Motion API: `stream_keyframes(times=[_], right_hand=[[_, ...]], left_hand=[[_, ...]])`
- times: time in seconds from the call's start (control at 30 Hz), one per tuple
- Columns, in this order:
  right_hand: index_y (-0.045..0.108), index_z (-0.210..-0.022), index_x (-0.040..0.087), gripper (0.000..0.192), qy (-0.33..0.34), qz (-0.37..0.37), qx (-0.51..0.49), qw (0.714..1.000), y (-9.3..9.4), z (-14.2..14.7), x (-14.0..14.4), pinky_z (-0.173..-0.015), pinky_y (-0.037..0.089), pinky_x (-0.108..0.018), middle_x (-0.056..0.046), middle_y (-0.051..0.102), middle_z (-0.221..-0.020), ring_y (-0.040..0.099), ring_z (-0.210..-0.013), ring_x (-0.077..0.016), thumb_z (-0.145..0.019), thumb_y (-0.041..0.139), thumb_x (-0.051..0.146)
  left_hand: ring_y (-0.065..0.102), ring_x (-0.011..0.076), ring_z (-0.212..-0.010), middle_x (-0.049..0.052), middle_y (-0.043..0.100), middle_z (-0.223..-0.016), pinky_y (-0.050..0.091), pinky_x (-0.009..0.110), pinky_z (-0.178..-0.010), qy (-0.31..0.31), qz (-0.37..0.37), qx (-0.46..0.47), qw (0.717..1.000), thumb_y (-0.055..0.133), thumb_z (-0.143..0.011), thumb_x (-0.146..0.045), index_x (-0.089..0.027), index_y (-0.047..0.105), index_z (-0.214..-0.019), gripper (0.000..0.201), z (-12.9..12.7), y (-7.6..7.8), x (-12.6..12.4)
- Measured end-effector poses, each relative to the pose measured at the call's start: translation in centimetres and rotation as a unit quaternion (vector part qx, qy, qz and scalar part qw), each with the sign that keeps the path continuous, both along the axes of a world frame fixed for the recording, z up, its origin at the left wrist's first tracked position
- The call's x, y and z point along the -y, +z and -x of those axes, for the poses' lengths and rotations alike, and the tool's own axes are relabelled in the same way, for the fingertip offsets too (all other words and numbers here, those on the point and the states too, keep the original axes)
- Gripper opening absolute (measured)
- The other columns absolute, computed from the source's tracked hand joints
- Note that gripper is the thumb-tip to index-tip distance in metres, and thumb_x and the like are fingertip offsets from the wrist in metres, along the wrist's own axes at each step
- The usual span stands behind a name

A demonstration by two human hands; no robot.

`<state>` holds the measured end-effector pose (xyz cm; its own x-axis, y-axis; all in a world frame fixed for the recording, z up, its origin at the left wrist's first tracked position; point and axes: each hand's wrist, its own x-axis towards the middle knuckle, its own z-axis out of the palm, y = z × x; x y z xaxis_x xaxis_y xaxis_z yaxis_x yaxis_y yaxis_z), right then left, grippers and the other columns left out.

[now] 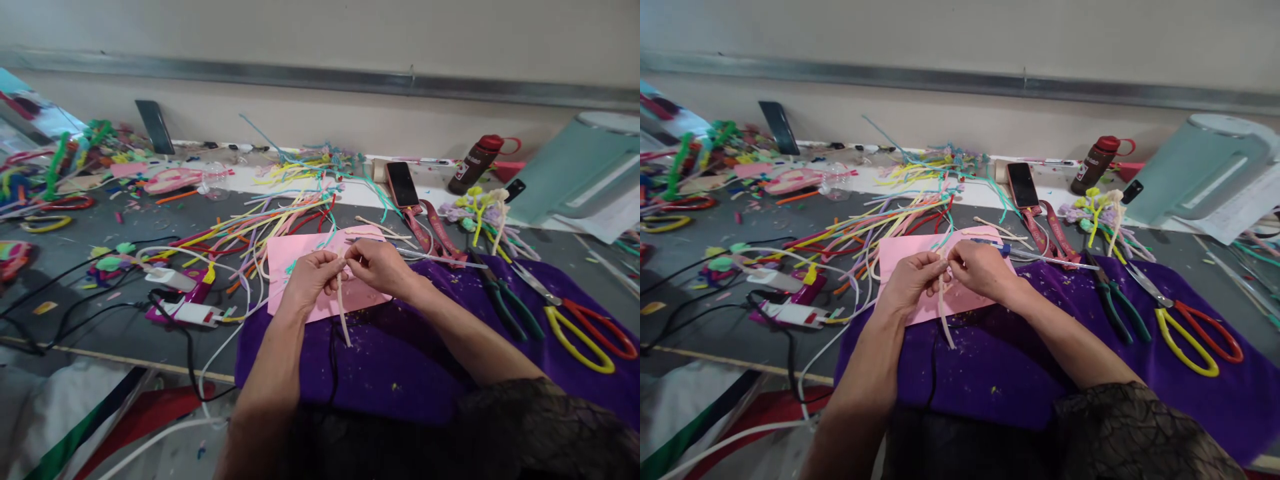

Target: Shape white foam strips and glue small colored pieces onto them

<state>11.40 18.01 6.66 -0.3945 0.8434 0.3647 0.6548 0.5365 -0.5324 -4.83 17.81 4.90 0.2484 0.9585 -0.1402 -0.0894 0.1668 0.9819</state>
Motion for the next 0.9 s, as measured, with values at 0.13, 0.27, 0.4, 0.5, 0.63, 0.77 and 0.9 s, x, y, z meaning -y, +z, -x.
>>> stream_keyframes(times=[0.13,0.27,0.4,0.5,0.63,0.77,0.9], right_hand=[[0.061,-0.072,0.014,0.009,0.021,0.034,-0.109,0.993,-0.1,0.2,0.0,-0.049,0.031,-0.019,0.001,0.057,-0.064,0.044,-0.052,-0.0066,-0.075,0.052,0.014],[0.058,-0.071,0.014,0.009,0.040,0.164,-0.254,0.952,-0.1,0.4,-0.2,-0.045,0.033,-0.018,0.003,0.052,-0.060,0.044,-0.049,-0.0063,-0.074,0.056,0.021],[0.057,-0.071,0.013,0.012,0.088,0.311,-0.340,0.883,-0.2,-0.1,-0.5,-0.040,0.029,-0.017,0.006,0.048,-0.053,0.037,-0.041,-0.0039,-0.073,0.059,0.025],[0.058,-0.072,0.012,0.014,0.133,0.371,-0.366,0.843,-0.4,-0.6,-0.8,-0.039,0.026,-0.016,0.005,0.050,-0.054,0.036,-0.041,-0.0027,-0.070,0.063,0.025],[0.059,-0.071,0.011,0.015,0.153,0.405,-0.379,0.818,-1.0,-1.0,-1.2,-0.037,0.024,-0.016,0.003,0.053,-0.055,0.037,-0.039,-0.0026,-0.068,0.066,0.025],[0.057,-0.066,0.012,0.016,0.134,0.426,-0.416,0.793,-1.7,-0.8,-1.6,-0.034,0.020,-0.015,0.004,0.051,-0.049,0.036,-0.035,-0.0024,-0.067,0.067,0.024],[0.059,-0.067,0.011,0.016,0.153,0.435,-0.443,0.769,-2.1,-0.7,-1.7,-0.033,0.020,-0.014,0.003,0.055,-0.054,0.038,-0.035,-0.0021,-0.067,0.068,0.024]], left_hand=[[0.042,0.0029,-0.034,-0.002,0.061,-0.053,0.031,0.015,-0.035,-0.005,0.020,0.045,0.999,0.066,-0.067,-0.031,-0.014,0.057,-0.067,0.019,0.0,0.0,-0.1],[0.042,0.0025,-0.033,-0.003,0.060,-0.052,0.031,0.014,-0.034,-0.003,0.047,0.082,0.996,0.067,-0.066,-0.028,-0.014,0.056,-0.066,0.017,-0.1,0.1,-0.2],[0.043,0.0025,-0.034,-0.002,0.060,-0.051,0.029,0.013,-0.034,-0.023,0.062,0.097,0.993,0.066,-0.067,-0.025,-0.014,0.054,-0.064,0.016,-0.1,0.0,-0.1],[0.042,0.0025,-0.032,-0.002,0.061,-0.050,0.025,0.013,-0.032,-0.052,0.069,0.098,0.991,0.064,-0.067,-0.023,-0.014,0.053,-0.063,0.015,0.0,-0.1,0.0],[0.039,0.0021,-0.030,-0.001,0.062,-0.050,0.022,0.013,-0.031,-0.066,0.069,0.097,0.991,0.063,-0.068,-0.023,-0.014,0.053,-0.064,0.014,-0.1,-0.2,0.0],[0.040,0.0023,-0.031,-0.002,0.062,-0.050,0.024,0.013,-0.033,-0.047,0.069,0.099,0.992,0.064,-0.067,-0.024,-0.014,0.053,-0.063,0.015,-0.2,-0.3,0.0],[0.042,0.0026,-0.032,-0.002,0.061,-0.049,0.025,0.014,-0.033,-0.035,0.060,0.103,0.992,0.065,-0.067,-0.023,-0.014,0.054,-0.062,0.015,-0.3,-0.3,-0.1]])
